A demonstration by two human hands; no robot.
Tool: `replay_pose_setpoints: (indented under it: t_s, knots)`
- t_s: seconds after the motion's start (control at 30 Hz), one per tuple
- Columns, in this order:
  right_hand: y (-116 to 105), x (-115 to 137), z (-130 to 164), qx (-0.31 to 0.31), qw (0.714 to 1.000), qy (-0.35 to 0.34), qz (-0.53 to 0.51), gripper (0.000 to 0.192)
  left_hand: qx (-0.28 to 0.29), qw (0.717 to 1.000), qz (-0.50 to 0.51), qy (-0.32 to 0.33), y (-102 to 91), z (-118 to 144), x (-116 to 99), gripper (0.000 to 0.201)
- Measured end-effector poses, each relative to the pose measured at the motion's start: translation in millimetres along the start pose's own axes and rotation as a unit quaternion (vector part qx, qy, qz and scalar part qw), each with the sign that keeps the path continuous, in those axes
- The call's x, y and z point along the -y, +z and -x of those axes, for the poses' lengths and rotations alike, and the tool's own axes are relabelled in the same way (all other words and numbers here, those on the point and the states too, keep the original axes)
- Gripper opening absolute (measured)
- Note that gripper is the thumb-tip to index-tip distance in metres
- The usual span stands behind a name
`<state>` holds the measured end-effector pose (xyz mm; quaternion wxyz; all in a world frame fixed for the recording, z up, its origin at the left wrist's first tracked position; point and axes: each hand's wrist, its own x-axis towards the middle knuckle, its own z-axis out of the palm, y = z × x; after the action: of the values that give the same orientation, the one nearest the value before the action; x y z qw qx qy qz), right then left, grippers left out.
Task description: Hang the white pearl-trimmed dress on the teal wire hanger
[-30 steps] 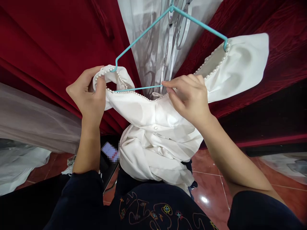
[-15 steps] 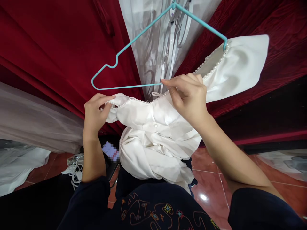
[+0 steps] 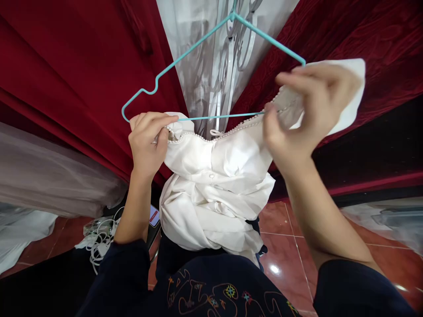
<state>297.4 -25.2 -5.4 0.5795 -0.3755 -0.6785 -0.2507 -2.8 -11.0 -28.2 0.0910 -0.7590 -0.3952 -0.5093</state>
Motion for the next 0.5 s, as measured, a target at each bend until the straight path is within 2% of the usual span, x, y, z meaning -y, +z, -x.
replay_pose_setpoints:
  t_s: [0.07, 0.17, 0.3, 0.4, 0.5]
  knots:
    - [-9, -16, -10, -0.003, 0.999, 0.04, 0.021, 0.041, 0.0, 1.0, -0.014, 0.005, -4.1, -2, -2, 0.031]
    - [-15, -35, -22, 0.034, 0.992, 0.112, 0.048, 0.045, 0.01, 0.999, -0.036, 0.021, -10.7, -7, -5, 0.029]
    - [-16, -44, -29, 0.069, 0.981, 0.172, 0.063, 0.04, 0.004, 0.999, -0.041, 0.033, -14.2, -8, -9, 0.027]
    - [-21, -48, -32, 0.053, 0.98, 0.188, 0.037, 0.028, 0.014, 0.999, -0.043, 0.018, -15.5, -8, -10, 0.026]
    - [-31, -65, -31, 0.032, 0.98, 0.187, 0.056, 0.027, 0.032, 0.999, -0.034, 0.003, -18.7, -10, -9, 0.026]
